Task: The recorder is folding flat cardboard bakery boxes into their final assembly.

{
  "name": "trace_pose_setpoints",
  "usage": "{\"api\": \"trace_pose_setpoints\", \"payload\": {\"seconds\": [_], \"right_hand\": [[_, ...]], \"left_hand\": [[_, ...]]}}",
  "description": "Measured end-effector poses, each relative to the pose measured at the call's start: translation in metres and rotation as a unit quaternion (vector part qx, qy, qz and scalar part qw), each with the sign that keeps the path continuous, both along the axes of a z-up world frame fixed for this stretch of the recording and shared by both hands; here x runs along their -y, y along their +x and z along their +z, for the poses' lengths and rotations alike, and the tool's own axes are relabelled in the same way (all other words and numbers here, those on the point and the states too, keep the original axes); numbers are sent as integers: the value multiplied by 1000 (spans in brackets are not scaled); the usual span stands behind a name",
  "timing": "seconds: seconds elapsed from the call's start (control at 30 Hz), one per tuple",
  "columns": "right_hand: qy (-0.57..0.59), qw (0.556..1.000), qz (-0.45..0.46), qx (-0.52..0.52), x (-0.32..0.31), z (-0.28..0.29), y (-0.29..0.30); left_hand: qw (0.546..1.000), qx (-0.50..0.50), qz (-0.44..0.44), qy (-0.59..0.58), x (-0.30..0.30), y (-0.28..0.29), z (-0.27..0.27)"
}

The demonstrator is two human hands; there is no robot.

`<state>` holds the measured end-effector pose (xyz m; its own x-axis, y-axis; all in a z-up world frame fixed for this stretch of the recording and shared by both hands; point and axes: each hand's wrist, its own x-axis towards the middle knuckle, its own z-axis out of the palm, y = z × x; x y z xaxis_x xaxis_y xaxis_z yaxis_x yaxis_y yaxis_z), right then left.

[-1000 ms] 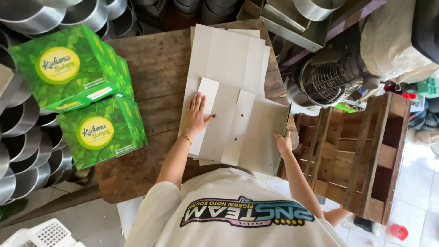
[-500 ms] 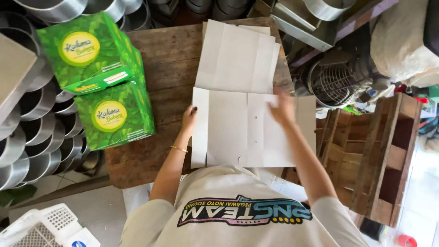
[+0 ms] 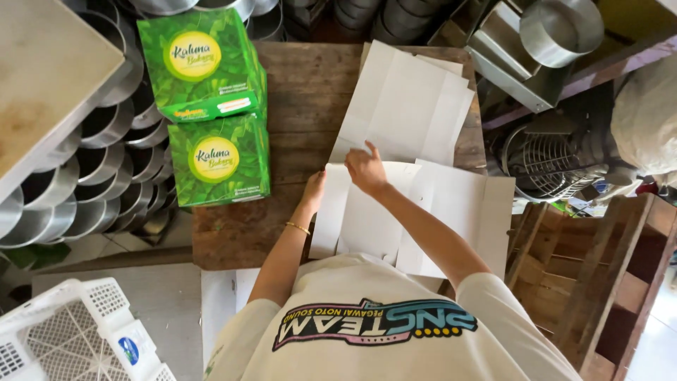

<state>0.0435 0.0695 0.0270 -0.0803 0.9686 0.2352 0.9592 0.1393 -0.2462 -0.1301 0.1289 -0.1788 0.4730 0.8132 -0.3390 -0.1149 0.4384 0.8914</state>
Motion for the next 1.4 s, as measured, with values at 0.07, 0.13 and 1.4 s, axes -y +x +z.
{"api": "trace_pose_setpoints", "payload": {"seconds": [0.07, 0.13, 1.4], "right_hand": [[-9, 999, 15, 44, 13, 5, -15], [-17, 996, 29, 87, 25, 13, -27], [-122, 967, 11, 223, 84, -54, 17]], "left_hand": [[1000, -4, 1, -18, -3, -3, -19], [999, -8, -1, -36, -2, -4, -21], [730, -356, 11, 583, 37, -7, 169]]}}
